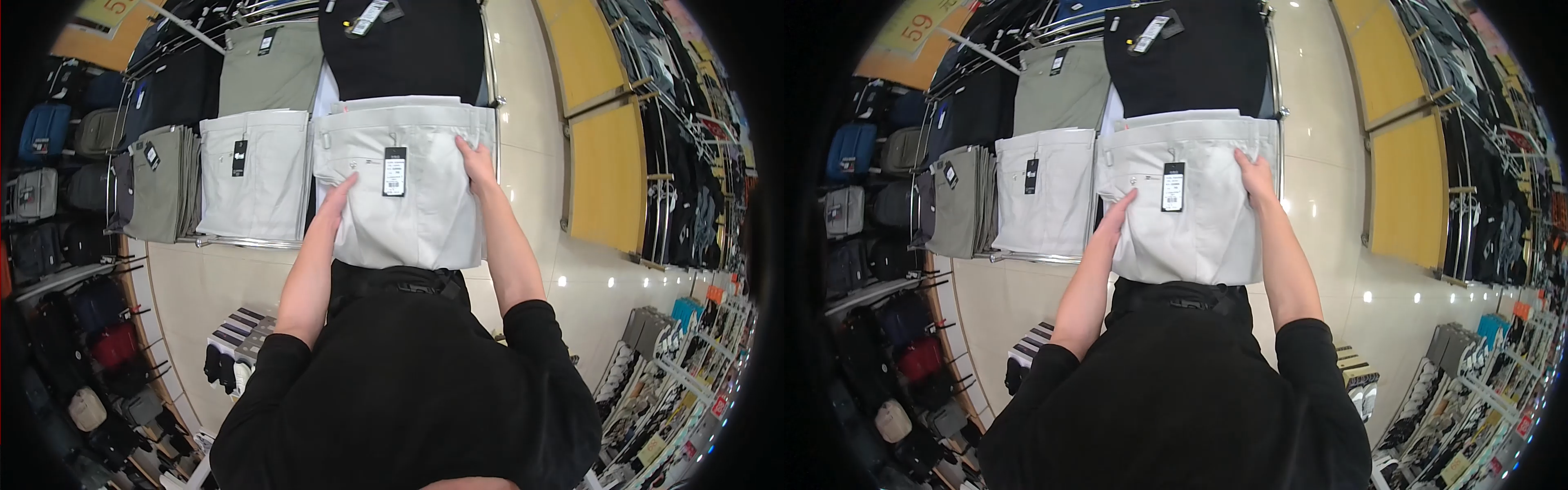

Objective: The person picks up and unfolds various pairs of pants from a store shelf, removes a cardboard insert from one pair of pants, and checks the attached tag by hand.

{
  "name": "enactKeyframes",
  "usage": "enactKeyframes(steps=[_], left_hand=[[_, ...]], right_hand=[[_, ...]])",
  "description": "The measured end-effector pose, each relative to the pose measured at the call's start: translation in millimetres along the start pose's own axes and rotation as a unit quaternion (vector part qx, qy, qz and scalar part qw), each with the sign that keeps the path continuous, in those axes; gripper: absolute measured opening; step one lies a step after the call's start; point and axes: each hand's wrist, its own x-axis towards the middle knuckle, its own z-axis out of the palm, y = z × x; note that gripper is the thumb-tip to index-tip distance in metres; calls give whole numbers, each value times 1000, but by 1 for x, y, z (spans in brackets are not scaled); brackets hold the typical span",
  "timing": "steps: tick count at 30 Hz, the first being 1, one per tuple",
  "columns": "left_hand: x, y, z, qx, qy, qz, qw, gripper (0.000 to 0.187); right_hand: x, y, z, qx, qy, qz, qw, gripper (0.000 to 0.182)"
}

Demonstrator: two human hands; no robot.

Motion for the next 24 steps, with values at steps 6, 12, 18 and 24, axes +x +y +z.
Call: enactKeyframes(steps=[6, 12, 18, 24], left_hand=[[-11, 4, 15, 169, 83, 37, 981, 61], [-24, 20, 15, 135, 18, 142, 980, 62], [-43, 23, 26, 165, 38, 183, 968, 60], [-57, 27, 31, 125, -29, 176, 976, 58]], right_hand=[[-3, 24, -12, -49, -39, 52, 997, 44], [-11, 4, -8, 17, -27, 20, 999, 38], [-26, 15, -10, 78, -27, 18, 996, 39], [-48, -6, -12, 133, -21, 1, 991, 37]])
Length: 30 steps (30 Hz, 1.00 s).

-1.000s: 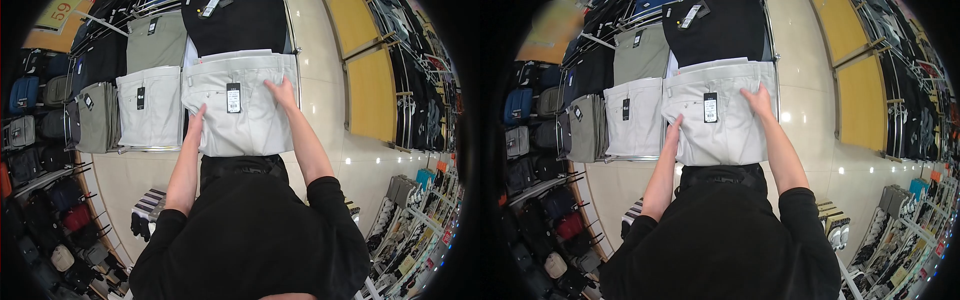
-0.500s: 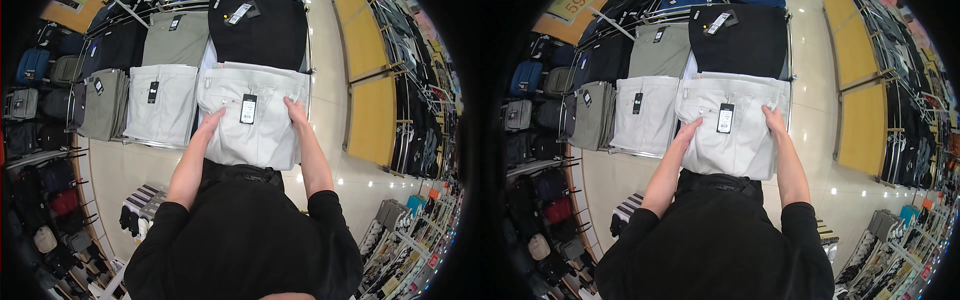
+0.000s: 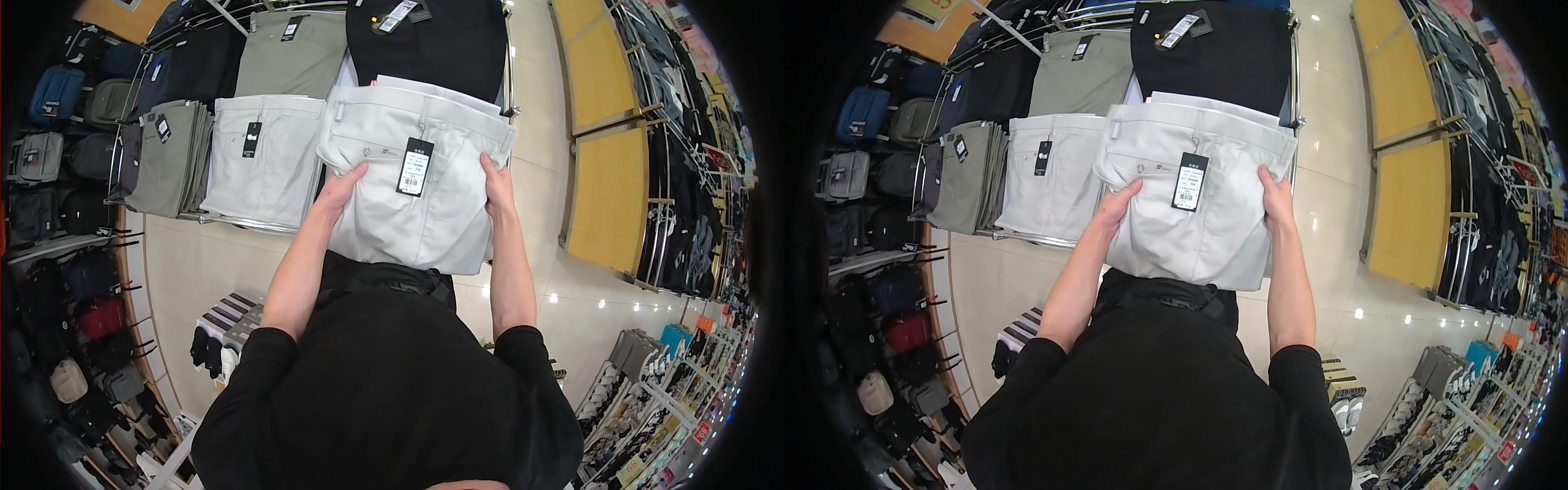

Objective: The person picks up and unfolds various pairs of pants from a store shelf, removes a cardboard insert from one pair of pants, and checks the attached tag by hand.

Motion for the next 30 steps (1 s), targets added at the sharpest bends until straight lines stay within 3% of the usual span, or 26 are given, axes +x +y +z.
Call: enactKeyframes(steps=[4, 7, 12, 18, 20, 21, 23, 25, 27, 30], left_hand=[[7, -15, 0, 10, 16, -56, 998, 56], [10, -30, 1, 54, 35, -41, 997, 56], [5, -26, 1, 61, 34, -47, 996, 58], [20, -19, 1, 25, 5, -19, 1000, 58], [23, -18, 0, 78, 20, -26, 996, 57], [26, -21, -2, 130, 17, 9, 991, 58], [26, -17, -5, 143, 22, -13, 989, 59], [29, -14, -13, 156, 30, -38, 987, 59], [32, -19, -24, 15, 65, -42, 997, 55], [37, -5, -20, -45, 105, 3, 993, 51]], right_hand=[[10, 17, -12, -43, 5, 14, 999, 42], [27, 60, -27, -100, 48, 6, 994, 41], [27, 70, -25, -205, 120, -4, 971, 44], [23, 12, -5, -215, 104, -68, 969, 44], [28, 7, -8, -187, 96, -69, 975, 43], [35, 11, -15, -281, 114, -92, 949, 41], [49, 23, -29, -431, 126, -104, 887, 37], [47, 35, -33, -411, 146, -115, 892, 37], [43, 36, -32, -392, 164, -121, 897, 38], [49, 29, -27, -344, 149, -151, 915, 37]])
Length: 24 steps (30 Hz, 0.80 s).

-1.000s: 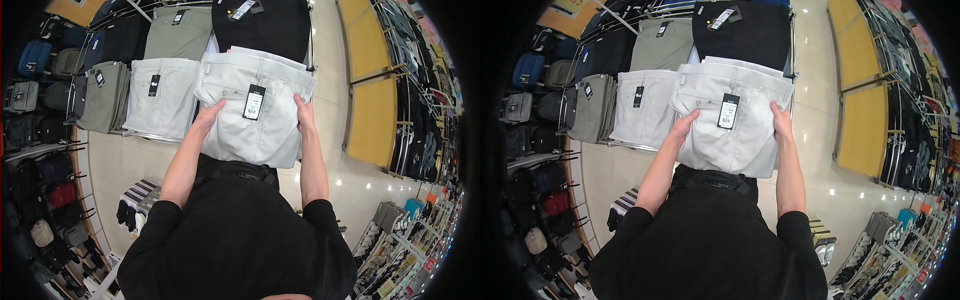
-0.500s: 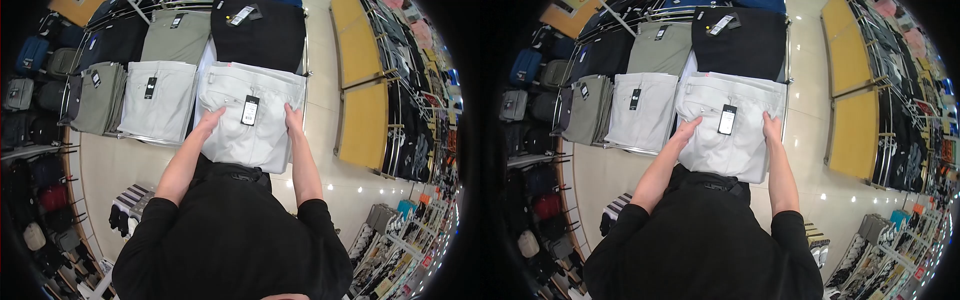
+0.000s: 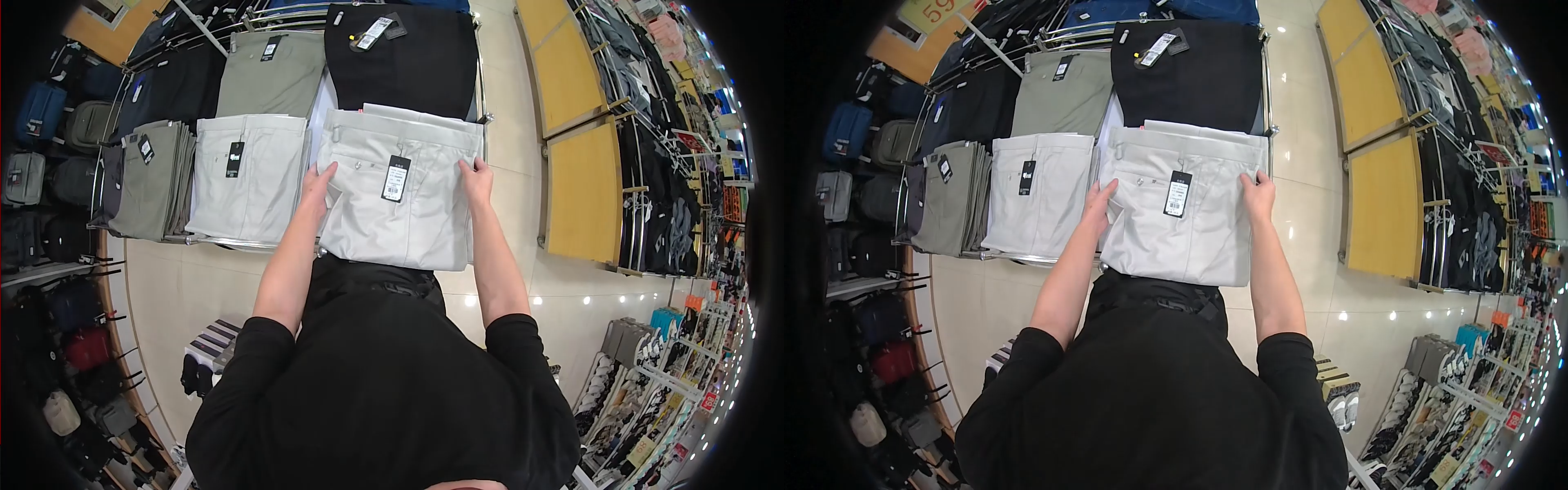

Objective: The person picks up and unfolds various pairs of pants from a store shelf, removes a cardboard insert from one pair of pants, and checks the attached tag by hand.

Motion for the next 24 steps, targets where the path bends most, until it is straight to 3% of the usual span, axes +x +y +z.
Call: enactKeyframes(steps=[3, 5, 6, 10, 13, 15, 16, 18, 19, 20, 21, 22, 23, 24], left_hand=[[15, 7, 6, 56, 32, 33, 997, 46], [23, 13, 4, 60, -10, 13, 998, 44], [25, 16, 1, 63, -51, -6, 997, 43], [4, 26, -21, 57, -96, -28, 993, 39], [-17, 15, -59, 159, -87, 9, 983, 26], [-47, 33, -69, 415, -180, 29, 892, 16], [-44, 28, -81, 417, -183, 22, 890, 16], [-37, 12, -105, 551, -314, 102, 766, 18], [-42, 17, -103, 594, -292, 120, 740, 22], [-42, 14, -100, 594, -295, 117, 739, 22], [-42, 11, -96, 597, -241, 167, 747, 20], [-42, 7, -91, 596, -184, 215, 751, 19], [-47, 12, -74, 596, -185, 213, 752, 19], [-49, 16, -54, 543, -211, 206, 786, 20]], right_hand=[[1, -20, 4, 104, 69, -30, 992, 35], [-3, -42, -4, 177, -47, 20, 983, 32], [-9, -52, -10, 178, -47, 21, 983, 32], [-55, -62, -52, 200, -205, 25, 958, 24], [-104, -35, -83, 230, -256, 35, 938, 19], [-128, -18, -98, 244, -275, 67, 928, 21], [-138, -3, -103, 193, -316, 57, 927, 24], [-151, 16, -107, 143, -354, 53, 923, 28], [-155, 17, -107, 78, -346, 21, 935, 31], [-158, 17, -107, 10, -337, -12, 941, 35], [-159, 17, -109, 10, -337, -8, 942, 35], [-158, 1, -109, -71, -342, -75, 934, 40], [-157, -13, -106, -151, -345, -143, 916, 44], [-155, -22, -101, -151, -347, -142, 915, 44]])
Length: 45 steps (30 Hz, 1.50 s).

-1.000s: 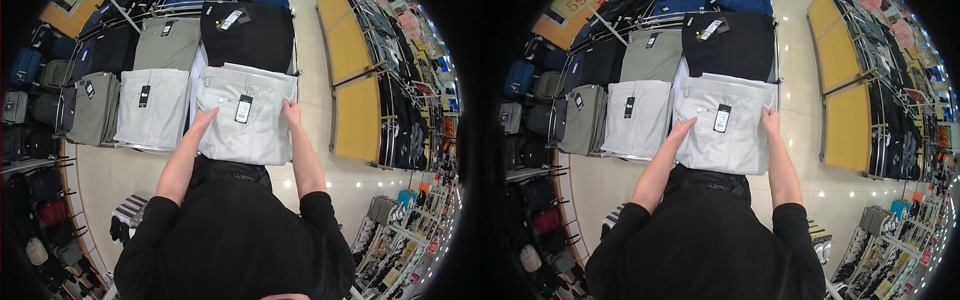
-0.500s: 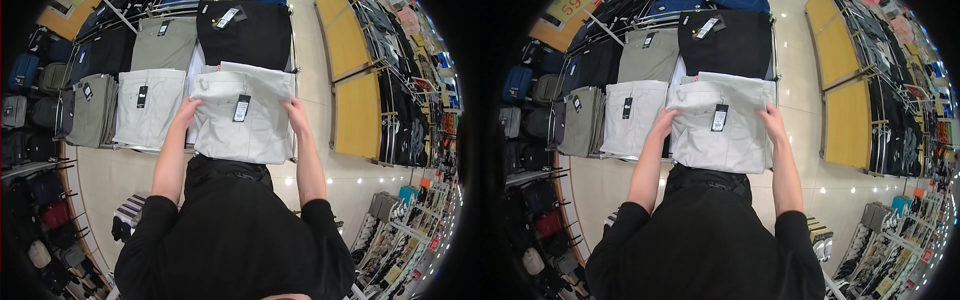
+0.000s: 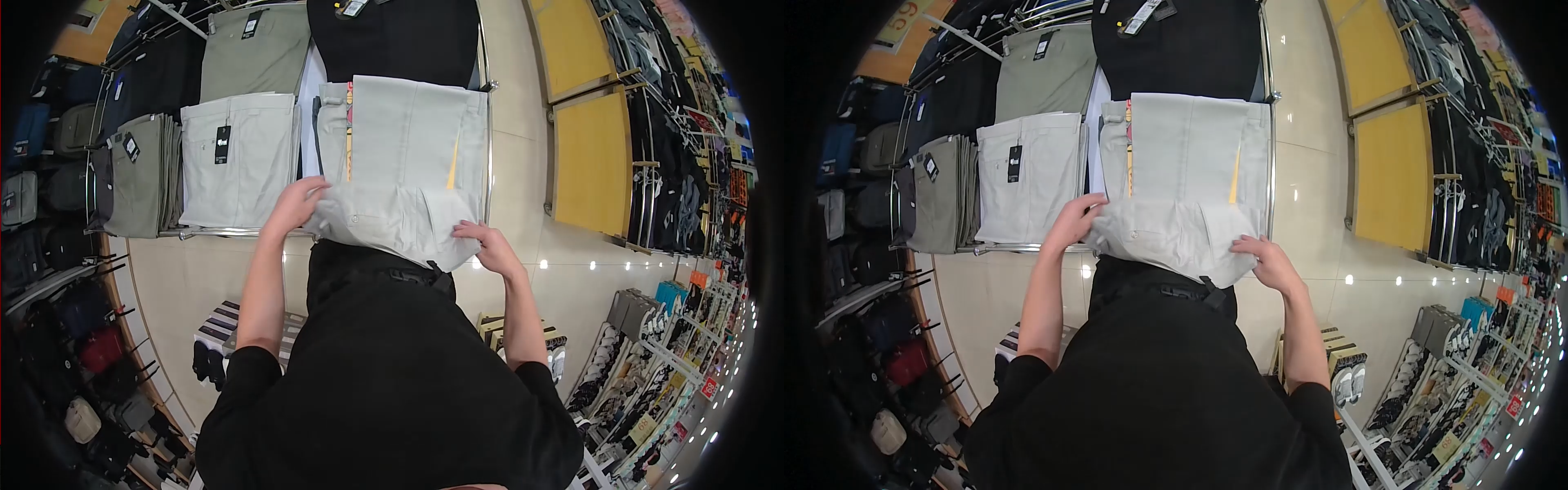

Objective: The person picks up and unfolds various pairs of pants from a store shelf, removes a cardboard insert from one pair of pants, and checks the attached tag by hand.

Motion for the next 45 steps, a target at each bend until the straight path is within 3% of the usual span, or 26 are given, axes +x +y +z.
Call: enactKeyframes(steps=[2, 4, 6, 7, 9, 15, 17, 19, 22, 24, 28, 30, 31, 33, 37, 39, 41, 43, 45], left_hand=[[17, 44, 1, -80, -54, 14, 995, 29], [32, 62, 12, -94, -100, 19, 990, 38], [39, 60, 32, 45, -182, 17, 982, 46], [38, 58, 42, 45, -179, 14, 983, 46], [28, 55, 61, 176, -206, 33, 962, 45], [14, 55, 72, 125, -160, -58, 977, 33], [18, 59, 77, 116, -154, -33, 981, 31], [25, 62, 79, 111, -146, -3, 983, 29], [29, 57, 93, 81, -102, -6, 991, 28], [30, 40, 110, 210, 170, 161, 949, 30], [36, 32, 111, 178, 144, 113, 967, 33], [41, 31, 104, 191, 56, 44, 979, 34], [45, 36, 99, 191, 57, 43, 979, 34], [52, 49, 88, 160, -99, -28, 982, 43], [48, 62, 94, 86, -138, 0, 987, 51], [43, 66, 95, 58, -205, -72, 974, 51], [46, 59, 99, 46, -171, -86, 980, 48], [46, 49, 106, 33, -139, -100, 985, 45], [49, 37, 112, 29, 45, -127, 990, 32]], right_hand=[[11, -11, 2, 117, -18, 12, 993, 50], [13, -4, 2, 93, -55, 19, 994, 50], [9, 6, -3, 69, -94, 26, 993, 50], [2, 13, -8, 22, -124, 19, 992, 50], [-6, 18, -15, -25, -157, 9, 987, 50], [-11, 5, -29, -97, -192, -29, 976, 43], [11, 8, -43, -141, -242, 103, 954, 40], [33, 20, -50, -281, -144, 102, 943, 37], [77, 16, -31, -142, 79, 45, 986, 26], [106, 23, 7, -27, 161, 60, 985, 23], [121, 25, 52, -14, 183, 135, 974, 25], [125, 31, 51, -31, 166, 140, 976, 27], [126, 28, 44, -89, 129, 166, 974, 28], [130, 27, 35, -147, 93, 191, 966, 30], [133, 20, 30, -141, 126, 226, 956, 34], [131, 13, 39, -130, 152, 239, 950, 36], [128, 14, 53, -82, 248, 203, 944, 39], [128, 24, 60, -67, 252, 221, 940, 40], [131, 31, 62, -49, 258, 236, 936, 41]])
